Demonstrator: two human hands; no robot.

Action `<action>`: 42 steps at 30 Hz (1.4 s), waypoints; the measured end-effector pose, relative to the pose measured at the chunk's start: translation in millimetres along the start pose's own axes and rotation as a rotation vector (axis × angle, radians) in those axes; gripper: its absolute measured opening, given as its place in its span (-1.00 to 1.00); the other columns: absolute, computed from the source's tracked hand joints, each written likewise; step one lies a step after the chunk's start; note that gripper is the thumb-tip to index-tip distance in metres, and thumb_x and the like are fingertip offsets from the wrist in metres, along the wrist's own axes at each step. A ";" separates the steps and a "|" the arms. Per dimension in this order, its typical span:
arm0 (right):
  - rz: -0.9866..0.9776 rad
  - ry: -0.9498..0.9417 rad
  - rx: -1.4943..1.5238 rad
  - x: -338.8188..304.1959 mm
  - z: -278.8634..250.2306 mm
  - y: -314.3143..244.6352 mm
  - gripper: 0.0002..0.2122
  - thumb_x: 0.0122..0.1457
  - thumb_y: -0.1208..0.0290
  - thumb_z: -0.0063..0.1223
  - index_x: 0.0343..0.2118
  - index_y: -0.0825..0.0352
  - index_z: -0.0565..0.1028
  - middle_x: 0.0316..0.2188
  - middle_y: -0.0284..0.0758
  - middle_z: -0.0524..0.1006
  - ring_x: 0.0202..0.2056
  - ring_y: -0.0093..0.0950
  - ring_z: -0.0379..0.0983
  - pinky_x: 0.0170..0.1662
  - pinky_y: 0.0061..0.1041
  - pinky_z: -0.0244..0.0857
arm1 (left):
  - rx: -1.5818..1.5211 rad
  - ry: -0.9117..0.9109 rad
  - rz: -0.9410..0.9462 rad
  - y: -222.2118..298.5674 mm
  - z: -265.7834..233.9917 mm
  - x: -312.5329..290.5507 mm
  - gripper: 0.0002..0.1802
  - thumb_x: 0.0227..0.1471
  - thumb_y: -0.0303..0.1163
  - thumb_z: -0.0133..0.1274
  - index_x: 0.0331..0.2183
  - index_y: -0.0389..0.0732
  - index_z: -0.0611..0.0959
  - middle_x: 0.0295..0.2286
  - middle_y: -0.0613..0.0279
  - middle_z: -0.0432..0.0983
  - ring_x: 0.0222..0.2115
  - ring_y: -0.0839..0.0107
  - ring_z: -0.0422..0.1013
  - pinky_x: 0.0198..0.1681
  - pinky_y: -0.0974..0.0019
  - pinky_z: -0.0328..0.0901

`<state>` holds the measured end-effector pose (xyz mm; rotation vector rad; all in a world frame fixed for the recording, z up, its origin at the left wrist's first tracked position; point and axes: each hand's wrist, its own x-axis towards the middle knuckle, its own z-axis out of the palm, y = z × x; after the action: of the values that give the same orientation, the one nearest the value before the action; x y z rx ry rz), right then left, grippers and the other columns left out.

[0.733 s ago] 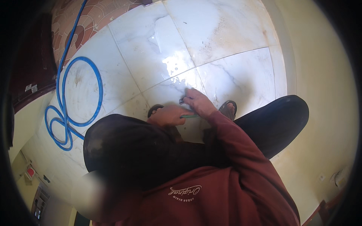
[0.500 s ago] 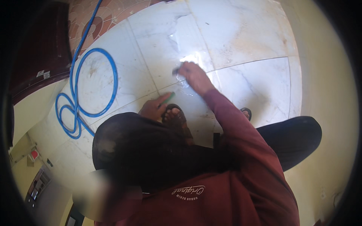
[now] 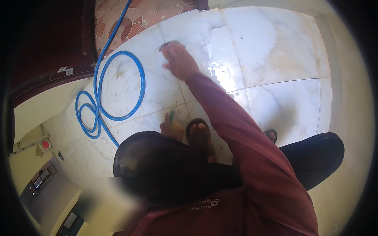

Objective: The person scrubs white floor tiles with a green brush and a red scrubbing pad while spraying water from a blue hose. They repeatedly wet the surface and scrub the grout lines and tile faces to remove dirt.

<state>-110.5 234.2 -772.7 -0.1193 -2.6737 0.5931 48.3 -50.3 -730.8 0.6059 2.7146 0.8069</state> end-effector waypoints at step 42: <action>1.270 0.305 -0.528 -210.4 -211.3 333.2 -0.24 0.52 -0.11 -0.20 0.50 0.48 0.13 0.53 0.01 0.13 0.57 -0.02 -0.11 0.59 0.04 -0.33 | 0.014 -1.220 -0.143 351.2 -11.1 303.3 -0.37 0.52 -0.09 -0.06 0.47 0.01 0.33 -0.58 0.33 0.48 -0.76 0.67 0.10 -0.75 0.50 0.02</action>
<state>165.8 583.4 -814.0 -1.9197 -2.0871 0.1135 -111.7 349.5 -557.5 0.6057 1.6043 0.2110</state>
